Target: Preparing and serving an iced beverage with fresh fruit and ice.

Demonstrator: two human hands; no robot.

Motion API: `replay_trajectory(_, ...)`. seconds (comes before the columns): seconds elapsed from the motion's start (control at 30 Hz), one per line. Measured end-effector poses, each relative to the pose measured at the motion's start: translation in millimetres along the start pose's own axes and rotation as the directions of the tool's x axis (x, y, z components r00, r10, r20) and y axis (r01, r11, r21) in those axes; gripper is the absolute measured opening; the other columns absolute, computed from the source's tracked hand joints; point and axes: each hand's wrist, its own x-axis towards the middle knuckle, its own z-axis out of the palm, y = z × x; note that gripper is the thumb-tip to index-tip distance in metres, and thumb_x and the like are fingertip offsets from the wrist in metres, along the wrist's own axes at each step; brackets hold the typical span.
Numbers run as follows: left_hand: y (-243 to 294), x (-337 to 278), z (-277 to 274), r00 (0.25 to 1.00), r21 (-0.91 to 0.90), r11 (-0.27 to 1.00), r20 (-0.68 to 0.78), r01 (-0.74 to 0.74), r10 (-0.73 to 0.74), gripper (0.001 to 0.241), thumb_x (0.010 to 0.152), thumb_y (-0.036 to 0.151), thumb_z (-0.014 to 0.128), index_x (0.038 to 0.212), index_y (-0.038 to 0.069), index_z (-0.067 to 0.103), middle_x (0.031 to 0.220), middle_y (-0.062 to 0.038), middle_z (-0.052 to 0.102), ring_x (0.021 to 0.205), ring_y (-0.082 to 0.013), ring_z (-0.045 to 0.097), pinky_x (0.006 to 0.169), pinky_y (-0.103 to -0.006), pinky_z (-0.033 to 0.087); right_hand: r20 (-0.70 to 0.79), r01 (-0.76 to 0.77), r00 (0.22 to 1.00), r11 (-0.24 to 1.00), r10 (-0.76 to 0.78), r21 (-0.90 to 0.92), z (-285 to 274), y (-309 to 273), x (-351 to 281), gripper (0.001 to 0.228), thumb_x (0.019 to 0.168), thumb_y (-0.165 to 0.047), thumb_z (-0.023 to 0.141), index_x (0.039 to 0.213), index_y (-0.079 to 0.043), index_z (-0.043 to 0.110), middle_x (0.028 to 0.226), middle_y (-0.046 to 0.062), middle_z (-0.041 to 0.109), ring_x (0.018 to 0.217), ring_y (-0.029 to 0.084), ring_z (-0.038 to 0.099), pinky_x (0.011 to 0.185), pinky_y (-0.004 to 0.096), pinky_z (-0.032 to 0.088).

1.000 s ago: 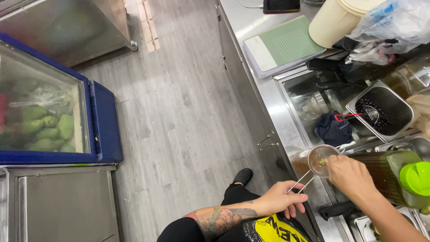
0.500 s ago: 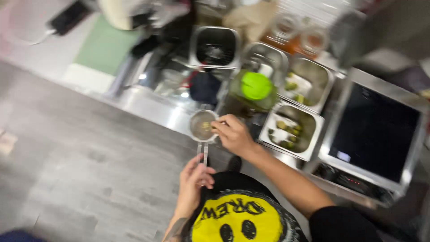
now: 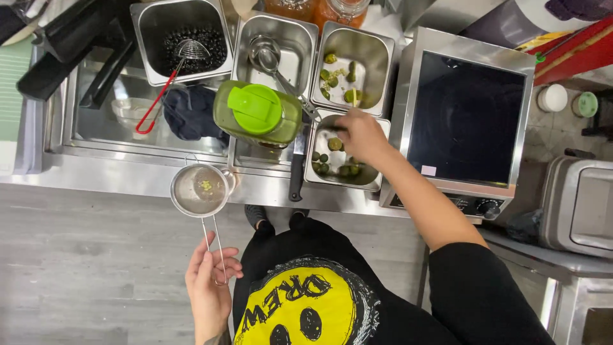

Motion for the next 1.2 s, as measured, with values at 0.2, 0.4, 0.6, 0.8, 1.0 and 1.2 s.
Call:
replay_trajectory(0.2, -3, -3, 5, 1.0, -0.063, 0.998, 0.02, -0.008, 0.01, 0.056, 0.103, 0.024, 0.052, 0.149, -0.007, 0.043, 0.1, -0.023, 0.07, 0.074, -0.0213, 0.067, 0.06, -0.0333, 0.055, 0.314, 0.19, 0.941, 0.964, -0.124, -0.187, 66, 11, -24, 0.039, 0.069, 0.004, 0.069, 0.106, -0.006, 0.076, 0.107, 0.017, 0.068, 0.095, 0.039, 0.068, 0.079, 0.048, 0.056)
replay_trajectory(0.4, -7, 1, 5, 0.999, -0.039, 0.999, 0.021, 0.028, -0.027, 0.054, 0.103, 0.024, 0.053, 0.148, -0.004, 0.045, 0.099, -0.022, 0.071, 0.071, -0.0207, 0.067, 0.059, -0.0307, 0.055, 0.332, 0.207, 0.929, 0.974, -0.166, -0.091, 55, 5, -22, 0.024, 0.074, -0.005, 0.073, 0.098, -0.003, 0.075, 0.102, 0.017, 0.069, 0.09, 0.039, 0.068, 0.078, 0.047, 0.056)
replay_trajectory(0.6, -11, 4, 6, 0.999, -0.043, 0.998, 0.011, 0.035, -0.034, 0.053, 0.099, 0.021, 0.055, 0.145, -0.003, 0.047, 0.097, -0.021, 0.073, 0.066, -0.0199, 0.067, 0.055, -0.03, 0.054, 0.11, -0.141, 0.99, 0.65, 0.089, 0.747, 17, -41, -58, 0.028, 0.094, 0.0, 0.069, 0.121, -0.003, 0.07, 0.107, 0.005, 0.069, 0.084, 0.013, 0.065, 0.073, 0.028, 0.055)
replay_trajectory(0.8, -2, -3, 12, 0.993, -0.065, 0.997, 0.11, 0.046, -0.039, 0.058, 0.098, 0.023, 0.059, 0.149, -0.001, 0.044, 0.092, -0.015, 0.072, 0.066, -0.0156, 0.066, 0.054, -0.0276, 0.055, 0.02, 0.196, 0.947, 0.624, -0.322, 0.757, -5, -194, -15, 0.029, 0.089, 0.003, 0.072, 0.118, 0.001, 0.071, 0.117, 0.008, 0.068, 0.096, 0.019, 0.071, 0.081, 0.031, 0.06)
replay_trajectory(1.0, -7, -6, 7, 0.979, -0.066, 0.996, 0.2, 0.053, -0.039, 0.062, 0.098, 0.021, 0.061, 0.152, -0.002, 0.04, 0.084, -0.014, 0.07, 0.06, -0.0156, 0.064, 0.052, -0.0272, 0.053, 0.347, 0.751, 0.612, 0.66, -0.71, 0.026, 32, -268, 48, 0.026, 0.062, 0.004, 0.075, 0.087, 0.003, 0.069, 0.095, 0.018, 0.066, 0.093, 0.038, 0.068, 0.075, 0.044, 0.056)
replay_trajectory(1.2, -3, -9, 8, 0.965, -0.046, 0.998, 0.261, 0.049, -0.035, 0.063, 0.099, 0.02, 0.061, 0.152, -0.004, 0.039, 0.082, -0.012, 0.07, 0.058, -0.0138, 0.064, 0.052, -0.0255, 0.052, 0.437, 0.834, 0.541, 0.527, -0.719, -0.166, 63, -272, 57, 0.016, 0.072, -0.003, 0.07, 0.085, 0.006, 0.068, 0.091, 0.021, 0.067, 0.086, 0.035, 0.071, 0.069, 0.042, 0.059)
